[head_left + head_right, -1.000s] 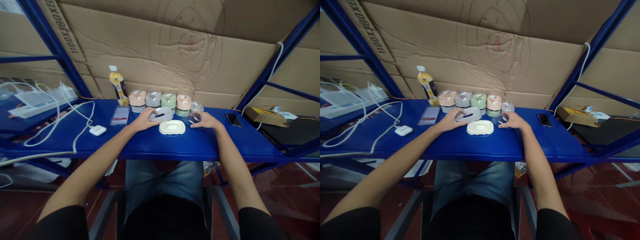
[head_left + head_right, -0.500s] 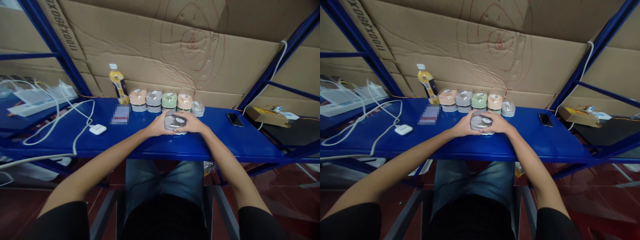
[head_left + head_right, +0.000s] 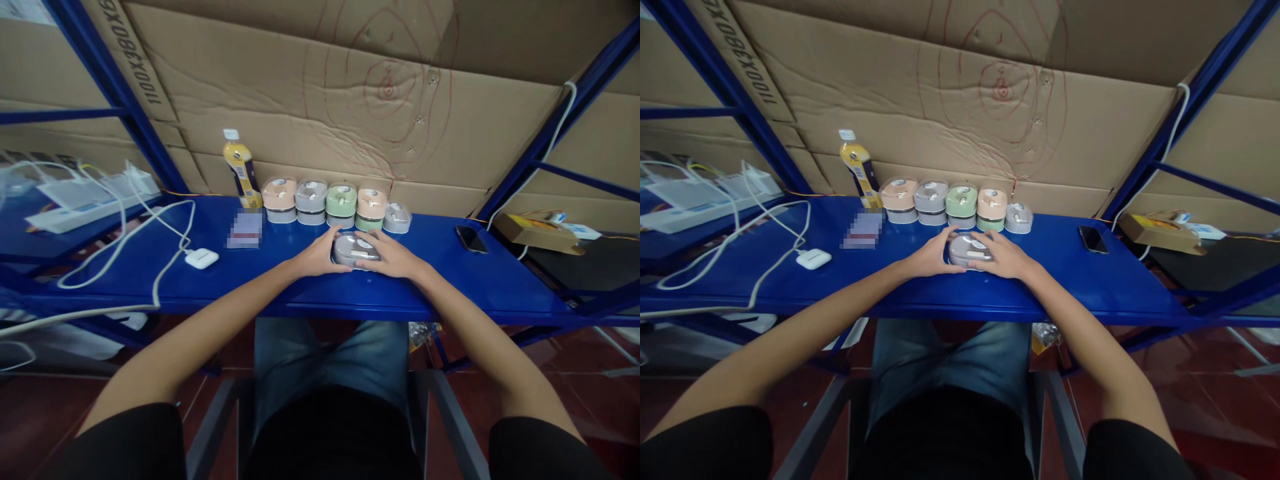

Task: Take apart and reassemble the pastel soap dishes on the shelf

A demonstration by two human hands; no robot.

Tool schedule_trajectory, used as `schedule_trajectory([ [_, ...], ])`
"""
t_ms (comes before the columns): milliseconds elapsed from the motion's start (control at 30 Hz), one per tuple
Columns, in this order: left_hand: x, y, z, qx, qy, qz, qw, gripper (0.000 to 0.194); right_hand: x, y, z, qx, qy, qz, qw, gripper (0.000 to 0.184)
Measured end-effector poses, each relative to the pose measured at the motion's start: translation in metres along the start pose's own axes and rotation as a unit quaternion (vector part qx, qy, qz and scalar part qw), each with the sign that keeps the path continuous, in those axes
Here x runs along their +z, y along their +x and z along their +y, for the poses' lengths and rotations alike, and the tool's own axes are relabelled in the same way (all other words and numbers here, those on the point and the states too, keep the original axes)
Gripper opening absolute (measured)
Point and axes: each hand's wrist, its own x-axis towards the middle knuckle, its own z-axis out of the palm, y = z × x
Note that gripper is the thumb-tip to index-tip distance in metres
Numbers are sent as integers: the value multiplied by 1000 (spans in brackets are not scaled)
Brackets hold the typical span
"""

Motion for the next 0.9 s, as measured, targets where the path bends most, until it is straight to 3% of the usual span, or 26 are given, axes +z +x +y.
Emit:
schedule_trajectory([
  [167, 1, -3, -2, -18, 36, -25, 999, 111, -27, -75, 14, 143, -115, 10, 983, 91],
  [267, 0, -3, 0, -19, 56, -32, 998, 101, -46, -113, 39, 257, -177, 30, 950, 88],
  [333, -1, -3, 3, -19, 66, -36, 997, 96, -56, -121, 58, 344, -208, 41, 915, 90],
  [433, -2, -3, 8, -19, 72, -41, 996, 91, -64, -100, 86, 429, -226, 74, 871, 91],
  [533, -4, -4, 11, -23, 72, -46, 996, 89, -68, -58, 109, 477, -208, 93, 849, 95],
  [700, -5, -4, 11, -21, 76, -50, 996, 84, -69, -5, 128, 465, -172, 71, 866, 95],
  [900, -4, -4, 9, -13, 82, -50, 995, 82, -63, -7, 121, 434, -193, 128, 870, 104],
])
